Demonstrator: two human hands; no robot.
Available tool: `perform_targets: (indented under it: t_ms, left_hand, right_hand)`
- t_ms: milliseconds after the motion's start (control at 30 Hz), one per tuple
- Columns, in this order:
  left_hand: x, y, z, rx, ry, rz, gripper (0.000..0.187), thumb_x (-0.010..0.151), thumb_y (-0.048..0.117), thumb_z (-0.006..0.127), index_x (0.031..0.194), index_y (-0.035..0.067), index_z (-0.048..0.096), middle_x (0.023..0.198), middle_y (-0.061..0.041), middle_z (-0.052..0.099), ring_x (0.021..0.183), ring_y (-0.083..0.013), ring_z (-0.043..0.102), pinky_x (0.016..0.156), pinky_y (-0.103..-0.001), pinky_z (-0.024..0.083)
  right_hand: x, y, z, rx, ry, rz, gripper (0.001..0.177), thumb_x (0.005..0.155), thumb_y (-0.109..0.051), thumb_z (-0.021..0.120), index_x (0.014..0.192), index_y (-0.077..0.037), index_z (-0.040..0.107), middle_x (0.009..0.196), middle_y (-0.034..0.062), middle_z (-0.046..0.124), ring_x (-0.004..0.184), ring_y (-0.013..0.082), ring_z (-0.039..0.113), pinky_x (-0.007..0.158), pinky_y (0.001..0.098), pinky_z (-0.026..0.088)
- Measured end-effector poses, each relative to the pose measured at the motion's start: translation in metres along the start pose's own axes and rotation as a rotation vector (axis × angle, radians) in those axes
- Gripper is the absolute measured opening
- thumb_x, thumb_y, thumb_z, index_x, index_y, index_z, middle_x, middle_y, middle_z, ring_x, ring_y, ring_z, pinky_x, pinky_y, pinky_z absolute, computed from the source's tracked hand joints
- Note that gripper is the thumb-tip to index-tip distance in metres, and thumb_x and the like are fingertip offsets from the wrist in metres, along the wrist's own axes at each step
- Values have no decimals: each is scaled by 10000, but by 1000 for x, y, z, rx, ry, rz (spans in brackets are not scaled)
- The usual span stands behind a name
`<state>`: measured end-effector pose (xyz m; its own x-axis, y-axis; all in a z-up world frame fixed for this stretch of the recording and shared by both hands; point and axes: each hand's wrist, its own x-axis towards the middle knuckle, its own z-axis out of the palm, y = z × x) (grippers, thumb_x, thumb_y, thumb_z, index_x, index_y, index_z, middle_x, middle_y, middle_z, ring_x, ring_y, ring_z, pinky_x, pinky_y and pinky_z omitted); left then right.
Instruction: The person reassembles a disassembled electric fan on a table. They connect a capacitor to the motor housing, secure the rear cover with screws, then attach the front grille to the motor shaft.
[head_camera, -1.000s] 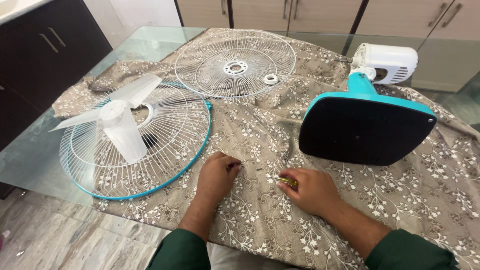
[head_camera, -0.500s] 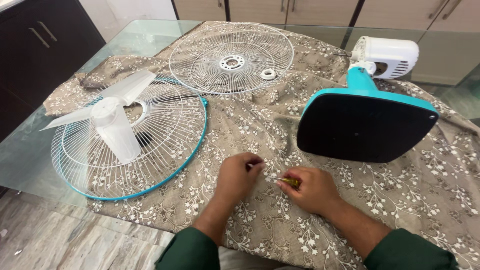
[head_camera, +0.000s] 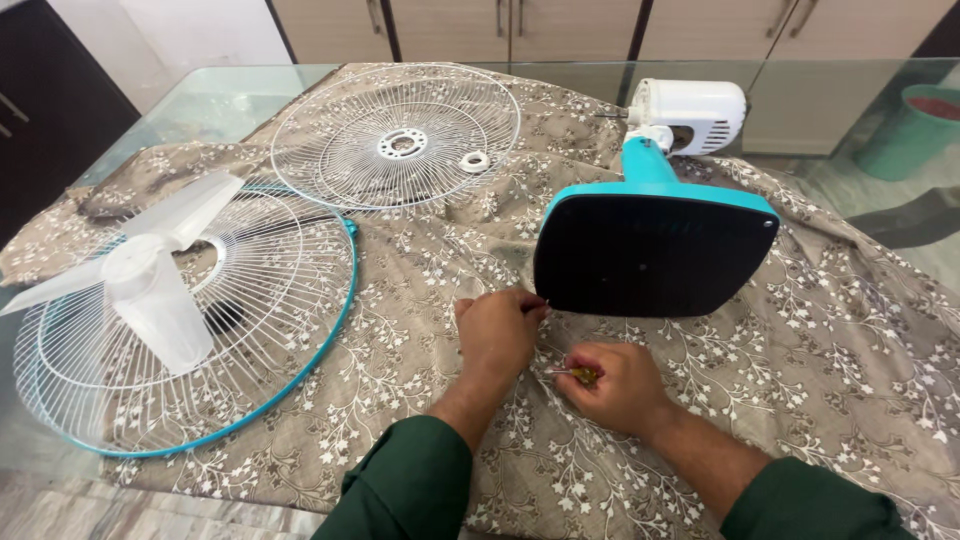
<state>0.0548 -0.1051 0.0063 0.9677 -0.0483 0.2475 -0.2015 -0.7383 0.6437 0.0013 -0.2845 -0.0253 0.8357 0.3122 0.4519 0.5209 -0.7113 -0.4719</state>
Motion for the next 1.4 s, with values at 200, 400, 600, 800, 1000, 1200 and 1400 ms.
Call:
perform_targets:
  t_ms: [200,400,600,800,1000,1200,1400]
  left_hand:
    - [2,3,2,54,-3,25,143,867,337,755,900,215,822,787,-17,776,739,-220,711,914,-410,361]
    - [2,3,0,-13,-8,-20,171,844,338,784,894,175,805,815,-19,784,783,-211,713,921,-406,363]
    - [5,-5,7,-115,97,28,532,788,309,843,1233,111,630,1069,-61,762,958,-258,704,942,-459,395]
    - [16,-10,10,-76,-43,60,704,819,263,797,1456,183,507,1022,-78,780,964,-297,718,991,-497,387]
    - [25,-10,15,-20,-106,86,497,862,275,793,1311,166,609,1025,-51,790,985,-289,721,962,-488,430]
    - [17,-2,21,-113,-57,138,582,783,231,845,1318,151,630,996,-82,784,952,-317,720,897,-476,495]
    - [5,3,20,-273,-64,101,636,773,153,830,1373,174,620,1015,-98,786,831,-297,756,755,-418,581]
  right_hand:
    - [-1,13,12,-42,-122,71,241,820,-329,790,725,-129,694,620,1,700,502,130,663,457,314,541]
    - [0,10,10,7,-41,63,239,822,-331,788,725,-128,707,620,7,692,504,123,649,466,300,535]
    - [5,-4,0,35,-68,234,311,815,-388,797,716,-105,715,609,26,687,506,171,654,487,337,507]
    - [5,-6,-1,45,-25,211,323,813,-393,787,728,-92,705,611,49,677,523,190,648,505,354,503]
    - [6,8,2,116,-44,393,300,853,-381,742,943,-106,667,657,56,677,567,191,660,559,365,529]
    - [0,24,-10,189,-62,591,267,960,-217,603,1172,-58,570,798,103,667,663,202,650,606,396,519]
    - [-13,2,-20,597,-226,948,294,978,-187,604,1226,-33,571,849,87,713,533,171,646,444,317,472]
